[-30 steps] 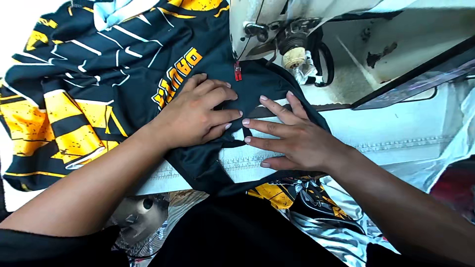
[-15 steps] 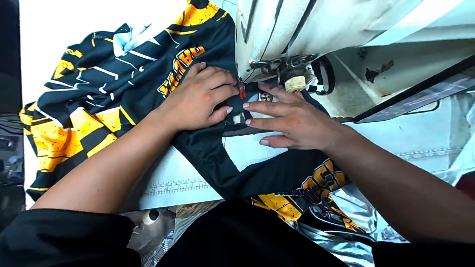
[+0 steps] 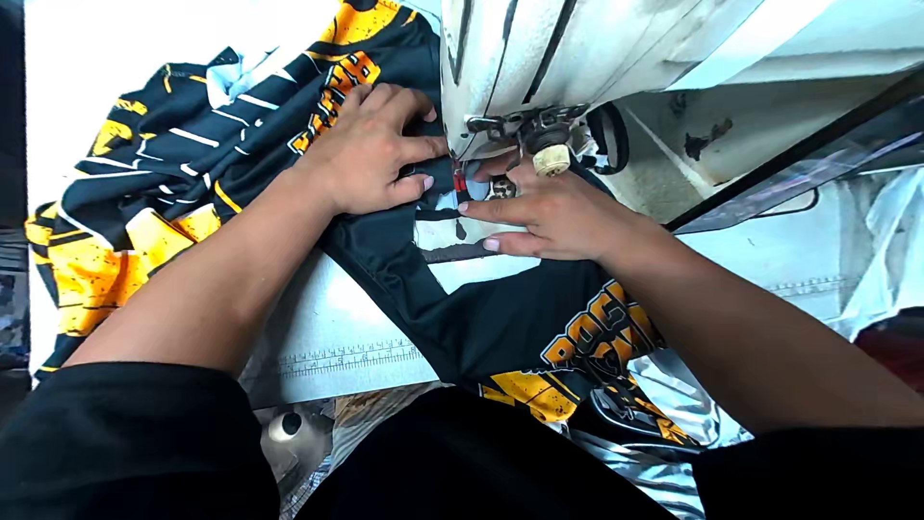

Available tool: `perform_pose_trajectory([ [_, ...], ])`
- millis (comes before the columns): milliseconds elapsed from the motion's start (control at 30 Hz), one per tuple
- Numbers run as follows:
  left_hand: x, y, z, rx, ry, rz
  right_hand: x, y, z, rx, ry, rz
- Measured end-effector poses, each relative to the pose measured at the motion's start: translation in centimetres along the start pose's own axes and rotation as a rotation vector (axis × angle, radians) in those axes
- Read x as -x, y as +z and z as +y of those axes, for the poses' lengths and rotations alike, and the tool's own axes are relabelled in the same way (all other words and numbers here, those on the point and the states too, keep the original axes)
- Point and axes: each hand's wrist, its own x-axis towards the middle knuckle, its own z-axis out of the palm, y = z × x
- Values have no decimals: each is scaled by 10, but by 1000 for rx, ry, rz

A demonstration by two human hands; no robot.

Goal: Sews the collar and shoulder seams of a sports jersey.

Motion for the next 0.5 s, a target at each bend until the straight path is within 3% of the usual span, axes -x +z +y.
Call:
perform_pose_trajectory([
  [167, -6, -4, -10, -45, 2, -22, -2, -1, 0, 65, 13, 2],
  [300, 8, -11, 10, -85, -19, 87, 29, -12, -42, 8, 7, 142],
  [367, 32, -20, 39, -13, -65, 192, 60, -25, -80, -201, 39, 240],
  [500, 101, -34, 114, 140, -131, 269, 102, -42, -169, -967, -58, 359],
])
